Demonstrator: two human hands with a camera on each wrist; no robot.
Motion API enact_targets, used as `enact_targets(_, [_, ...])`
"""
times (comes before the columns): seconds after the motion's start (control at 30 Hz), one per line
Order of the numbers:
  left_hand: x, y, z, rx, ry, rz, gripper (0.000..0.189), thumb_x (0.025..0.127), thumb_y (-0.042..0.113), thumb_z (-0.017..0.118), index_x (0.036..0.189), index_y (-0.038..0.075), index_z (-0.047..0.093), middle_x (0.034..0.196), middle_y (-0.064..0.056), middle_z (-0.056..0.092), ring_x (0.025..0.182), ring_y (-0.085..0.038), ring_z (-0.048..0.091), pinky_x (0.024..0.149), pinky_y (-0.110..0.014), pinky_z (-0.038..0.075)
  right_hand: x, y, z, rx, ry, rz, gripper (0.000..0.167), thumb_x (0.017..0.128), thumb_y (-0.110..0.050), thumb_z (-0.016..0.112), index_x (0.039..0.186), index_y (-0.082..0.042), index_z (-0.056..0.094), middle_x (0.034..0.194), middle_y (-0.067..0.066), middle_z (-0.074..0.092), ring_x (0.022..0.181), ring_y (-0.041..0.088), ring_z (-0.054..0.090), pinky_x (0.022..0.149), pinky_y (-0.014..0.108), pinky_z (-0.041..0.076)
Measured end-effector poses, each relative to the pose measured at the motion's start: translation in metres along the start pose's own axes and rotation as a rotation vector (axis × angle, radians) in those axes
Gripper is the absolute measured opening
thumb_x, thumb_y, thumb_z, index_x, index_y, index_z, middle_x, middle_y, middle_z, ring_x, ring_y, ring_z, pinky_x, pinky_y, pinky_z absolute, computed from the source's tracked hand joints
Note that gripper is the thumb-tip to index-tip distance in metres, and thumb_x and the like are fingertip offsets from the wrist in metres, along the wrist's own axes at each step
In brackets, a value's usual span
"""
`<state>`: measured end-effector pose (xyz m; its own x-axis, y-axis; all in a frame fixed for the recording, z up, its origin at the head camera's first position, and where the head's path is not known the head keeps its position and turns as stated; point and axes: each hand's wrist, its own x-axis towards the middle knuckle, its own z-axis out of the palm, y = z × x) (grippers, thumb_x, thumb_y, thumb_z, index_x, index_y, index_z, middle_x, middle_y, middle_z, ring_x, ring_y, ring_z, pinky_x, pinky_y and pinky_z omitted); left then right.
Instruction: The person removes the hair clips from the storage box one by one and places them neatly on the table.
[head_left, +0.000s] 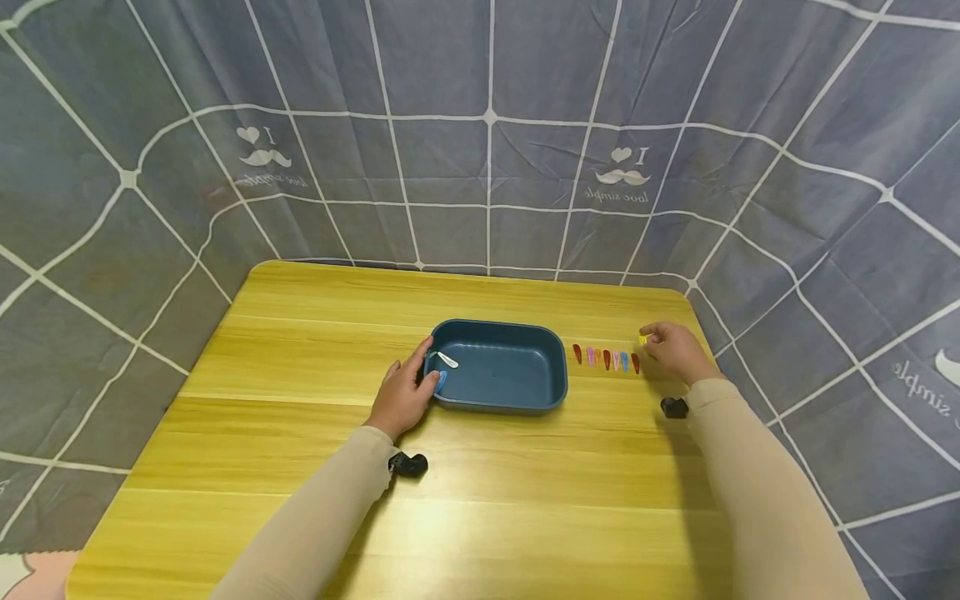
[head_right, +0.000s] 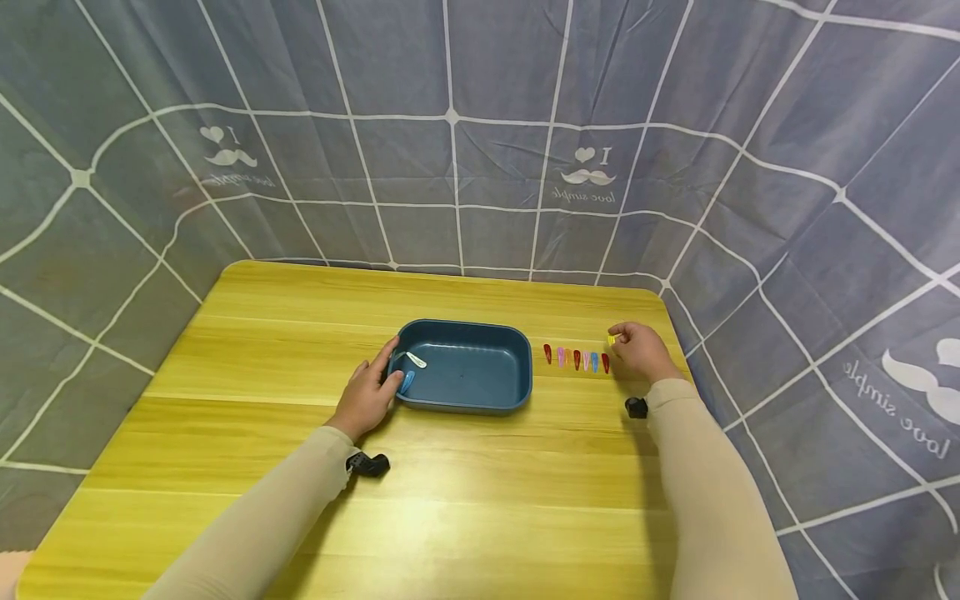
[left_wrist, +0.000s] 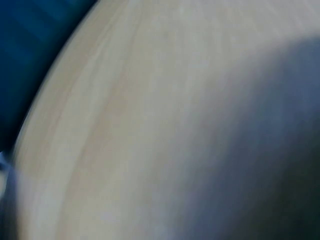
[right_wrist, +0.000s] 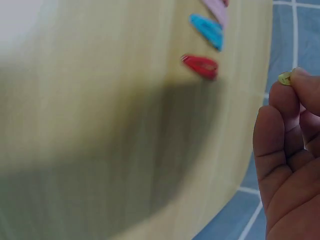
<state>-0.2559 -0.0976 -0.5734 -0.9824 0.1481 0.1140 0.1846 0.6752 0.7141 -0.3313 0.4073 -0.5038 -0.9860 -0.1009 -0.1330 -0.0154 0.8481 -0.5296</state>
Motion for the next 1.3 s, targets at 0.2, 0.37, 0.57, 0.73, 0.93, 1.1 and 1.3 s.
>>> enact_targets(0.2, [0.0,0.0,0.0,-0.009,-0.002,-0.011,0.065,0.109,0.034,0.052,0.169,0.031,0.025,0.161,-0.01,0.052,0.14,-0.039,0.059,0.136,-0.055,0.013,-0.004,0.015,0.003,0.022,-0.036,0.058,0.039,0.1,-0.006,0.055,0.135,0.011,0.06,0.093,0.01,0.062,0.076,0.019,0.055,0.068,0.028,0.048])
enact_targets(0.37, [0.0,0.0,0.0,-0.009,-0.004,-0.018,0.065,0.109,0.035,0.052,0.169,0.031,0.026,0.162,-0.009,0.051,0.141,-0.039,0.058,0.136,-0.054,0.013,-0.008,0.025,0.006,0.044,-0.058,0.12,0.041,0.103,-0.01,0.057,0.139,0.009,0.059,0.102,0.013,0.063,0.09,0.026,0.057,0.076,0.03,0.049])
enact_targets(0.57, [0.001,-0.001,0.0,-0.012,0.002,-0.019,0.065,0.109,0.034,0.052,0.169,0.033,0.026,0.162,-0.009,0.05,0.141,-0.039,0.058,0.136,-0.053,0.013,-0.012,0.032,0.01,0.069,-0.058,0.154,0.044,0.103,-0.013,0.057,0.143,0.007,0.057,0.101,0.011,0.063,0.084,0.022,0.056,0.073,0.029,0.048])
enact_targets(0.73, [0.001,-0.001,0.001,-0.006,-0.003,-0.007,0.066,0.109,0.036,0.051,0.169,0.033,0.024,0.162,-0.009,0.051,0.142,-0.038,0.057,0.136,-0.055,0.013,-0.014,0.037,0.014,0.086,-0.054,0.167,0.045,0.102,-0.013,0.058,0.142,0.008,0.057,0.098,0.009,0.064,0.083,0.021,0.057,0.07,0.027,0.049])
enact_targets(0.93, [0.001,-0.002,0.001,-0.008,-0.003,-0.012,0.065,0.109,0.037,0.051,0.169,0.032,0.025,0.162,-0.009,0.05,0.143,-0.038,0.056,0.136,-0.054,0.014,-0.016,0.036,0.018,0.112,-0.048,0.159,0.044,0.101,-0.012,0.057,0.14,0.009,0.058,0.102,0.012,0.067,0.087,0.023,0.059,0.072,0.027,0.05])
enact_targets(1.1, [0.001,-0.002,0.001,0.009,0.004,-0.005,0.066,0.109,0.035,0.052,0.169,0.03,0.026,0.16,-0.01,0.052,0.142,-0.038,0.056,0.135,-0.055,0.017,-0.017,0.035,0.021,0.102,-0.036,0.15,0.042,0.103,-0.012,0.059,0.139,0.01,0.059,0.105,0.014,0.068,0.089,0.023,0.059,0.072,0.026,0.05])
enact_targets(1.3, [0.001,-0.001,0.001,0.006,0.005,-0.004,0.065,0.108,0.035,0.053,0.168,0.029,0.027,0.16,-0.011,0.052,0.142,-0.038,0.056,0.135,-0.055,0.017,-0.018,0.031,0.025,0.105,-0.03,0.147,0.042,0.103,-0.012,0.061,0.139,0.01,0.06,0.115,0.023,0.069,0.099,0.03,0.063,0.078,0.029,0.053])
